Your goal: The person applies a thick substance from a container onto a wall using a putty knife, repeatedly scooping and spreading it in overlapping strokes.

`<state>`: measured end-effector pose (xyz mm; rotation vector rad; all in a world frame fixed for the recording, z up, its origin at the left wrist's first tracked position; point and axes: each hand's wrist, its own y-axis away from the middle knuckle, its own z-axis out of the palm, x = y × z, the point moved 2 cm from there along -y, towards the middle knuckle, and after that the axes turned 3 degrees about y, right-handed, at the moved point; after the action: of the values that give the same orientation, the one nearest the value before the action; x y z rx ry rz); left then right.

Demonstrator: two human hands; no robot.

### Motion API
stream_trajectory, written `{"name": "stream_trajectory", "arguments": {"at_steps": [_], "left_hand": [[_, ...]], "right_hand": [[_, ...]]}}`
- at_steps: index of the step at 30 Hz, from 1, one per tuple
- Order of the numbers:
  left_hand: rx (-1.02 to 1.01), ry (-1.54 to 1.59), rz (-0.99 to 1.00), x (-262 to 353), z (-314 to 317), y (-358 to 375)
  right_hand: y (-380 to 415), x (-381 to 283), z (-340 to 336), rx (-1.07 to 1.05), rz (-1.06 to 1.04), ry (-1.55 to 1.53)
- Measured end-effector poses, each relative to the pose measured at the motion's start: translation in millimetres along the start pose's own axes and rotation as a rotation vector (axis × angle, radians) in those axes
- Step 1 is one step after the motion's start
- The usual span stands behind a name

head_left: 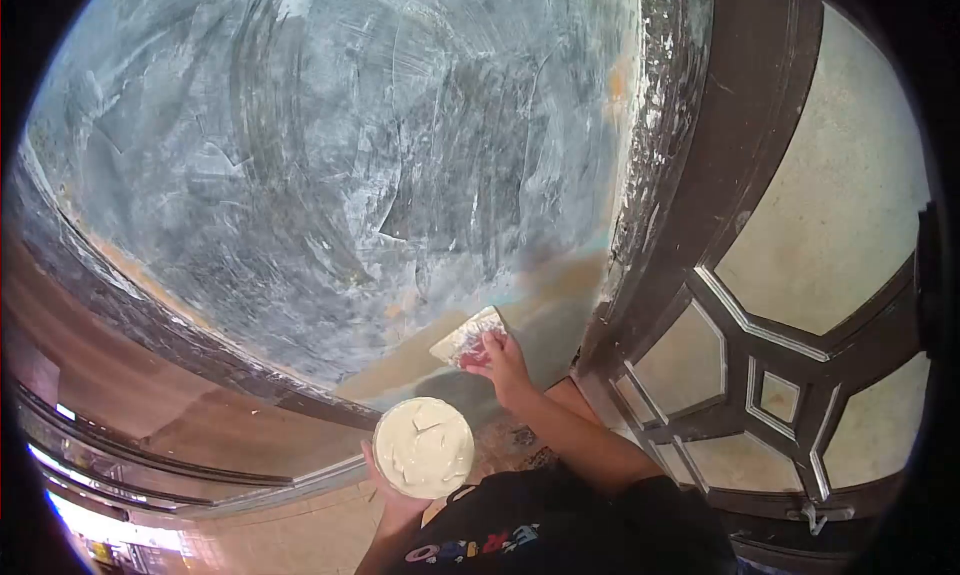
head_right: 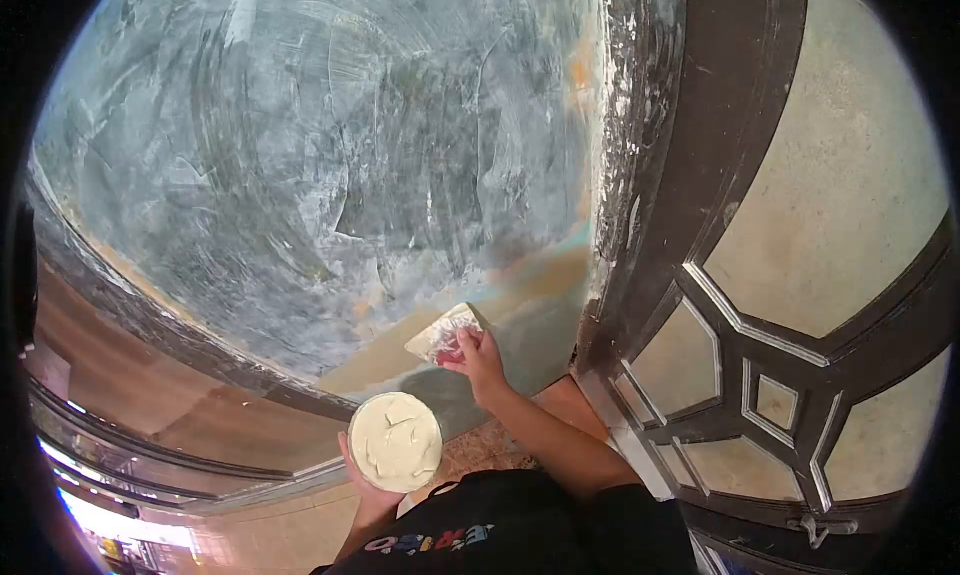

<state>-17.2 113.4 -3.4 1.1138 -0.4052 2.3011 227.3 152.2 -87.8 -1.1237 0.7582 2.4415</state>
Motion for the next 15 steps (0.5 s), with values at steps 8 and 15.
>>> {"name": "stream_trajectory", "arguments": {"at_steps": [8,15], "left_hand": [[0.223,0.311,-0.159,-7,-19,4],[0.177,0.324,-0.168,-5,-17,5]], "right_hand": [[-3,43,-32,0.091,0.169,-0.007],[-6,22,-3,0.035,0.021,0.044]]}}
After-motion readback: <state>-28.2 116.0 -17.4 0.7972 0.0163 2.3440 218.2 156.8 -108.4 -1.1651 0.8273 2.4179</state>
